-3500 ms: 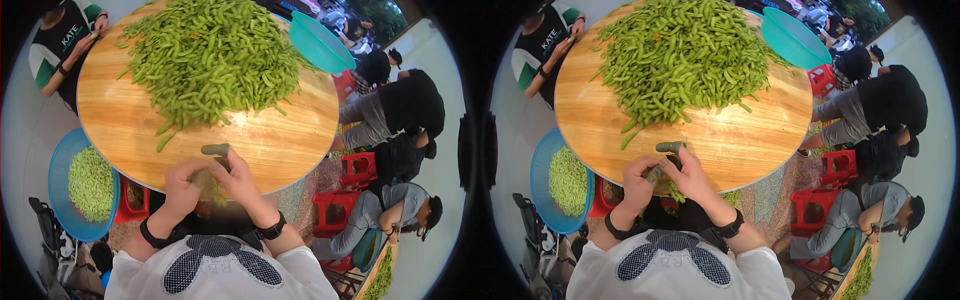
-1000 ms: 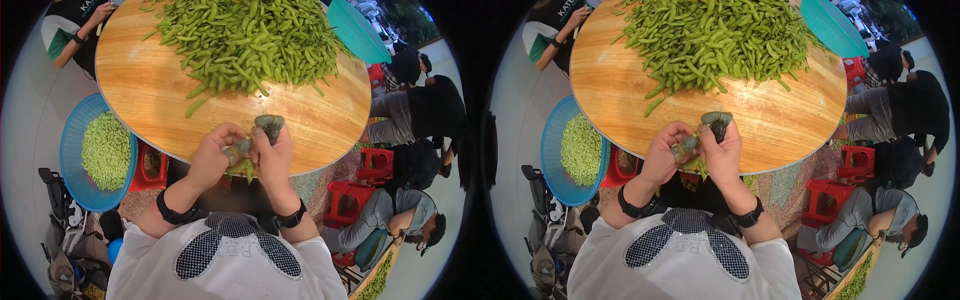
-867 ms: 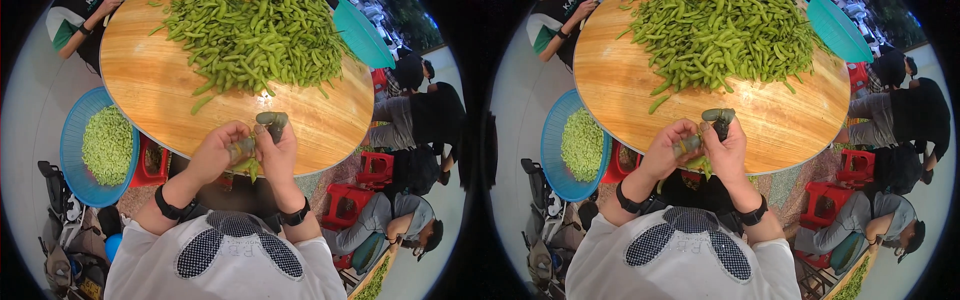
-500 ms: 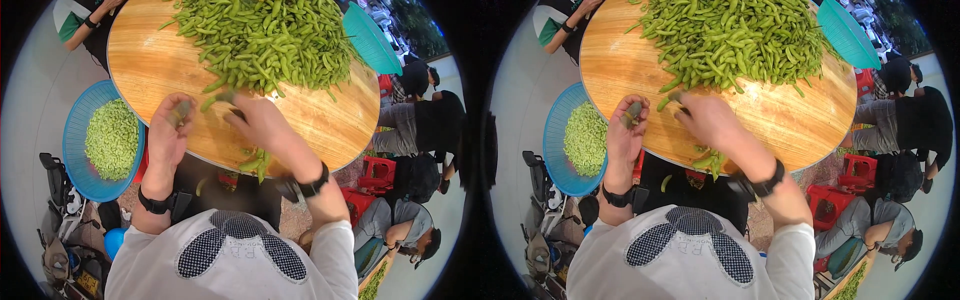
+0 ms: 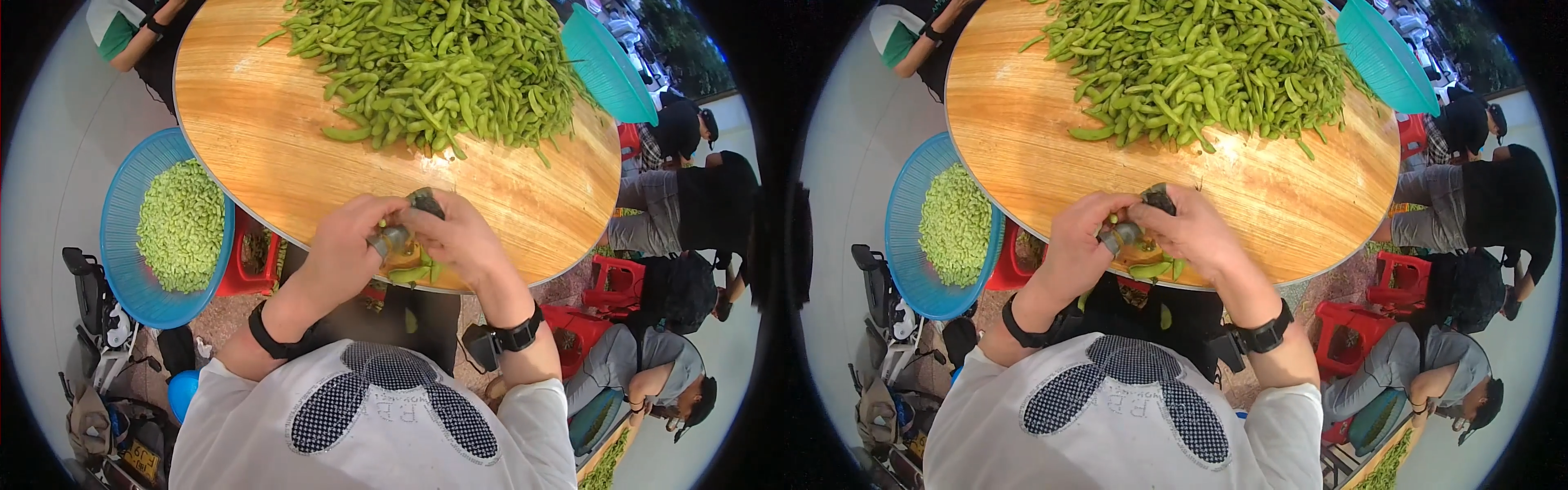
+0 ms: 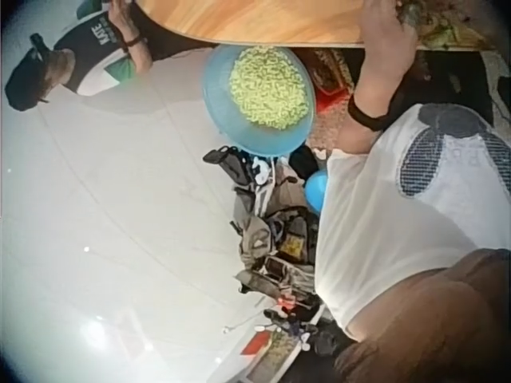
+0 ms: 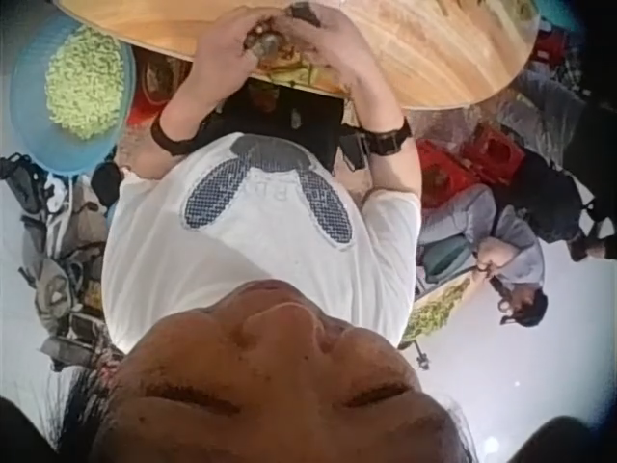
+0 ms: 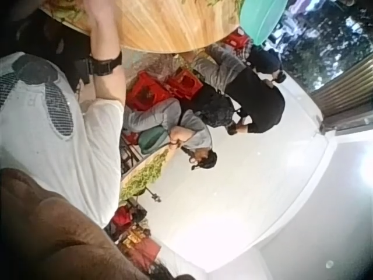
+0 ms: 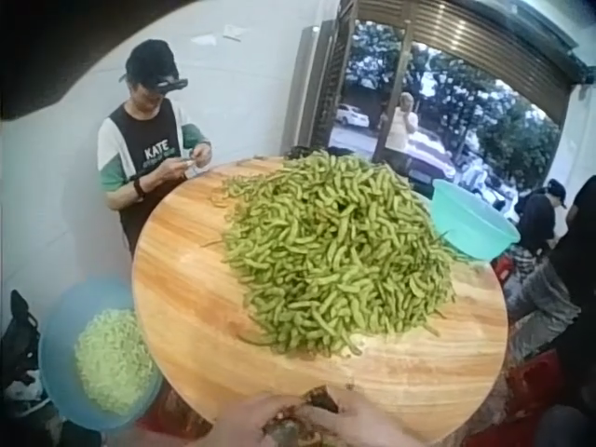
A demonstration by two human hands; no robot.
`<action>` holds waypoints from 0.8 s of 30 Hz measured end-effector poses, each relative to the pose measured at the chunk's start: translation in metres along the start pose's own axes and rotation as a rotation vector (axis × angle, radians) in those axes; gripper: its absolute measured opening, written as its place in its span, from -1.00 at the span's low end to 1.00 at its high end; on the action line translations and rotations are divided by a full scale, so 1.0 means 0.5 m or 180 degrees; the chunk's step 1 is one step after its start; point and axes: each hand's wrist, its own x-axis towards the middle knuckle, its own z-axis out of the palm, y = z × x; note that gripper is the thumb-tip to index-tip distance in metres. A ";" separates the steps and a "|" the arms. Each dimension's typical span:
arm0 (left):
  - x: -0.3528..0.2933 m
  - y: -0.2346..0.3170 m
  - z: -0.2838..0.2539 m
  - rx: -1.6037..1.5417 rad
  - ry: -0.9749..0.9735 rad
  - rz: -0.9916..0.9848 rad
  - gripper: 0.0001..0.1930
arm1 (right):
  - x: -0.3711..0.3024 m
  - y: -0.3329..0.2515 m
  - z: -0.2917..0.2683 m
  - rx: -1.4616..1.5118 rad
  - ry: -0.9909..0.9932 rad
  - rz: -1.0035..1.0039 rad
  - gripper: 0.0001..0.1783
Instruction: Peeling edamame pods into a basket at a table with other workers
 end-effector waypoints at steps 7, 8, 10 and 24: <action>0.021 0.007 0.022 -0.3264 0.0063 -0.1566 -0.78 | -0.061 0.033 0.034 0.0321 0.0518 -0.0910 -0.79; 0.022 0.010 0.029 -0.3303 0.0117 -0.1534 -0.76 | -0.065 0.036 0.035 0.0267 0.0421 -0.0831 -0.78; 0.019 0.011 0.037 -0.3337 0.0134 -0.1415 -0.76 | -0.064 0.045 0.030 0.0350 0.0305 -0.0794 -0.78; 0.017 0.008 0.037 -0.4509 -0.0619 -0.1680 -0.88 | -0.070 0.064 0.038 0.0774 0.0409 -0.0637 -0.84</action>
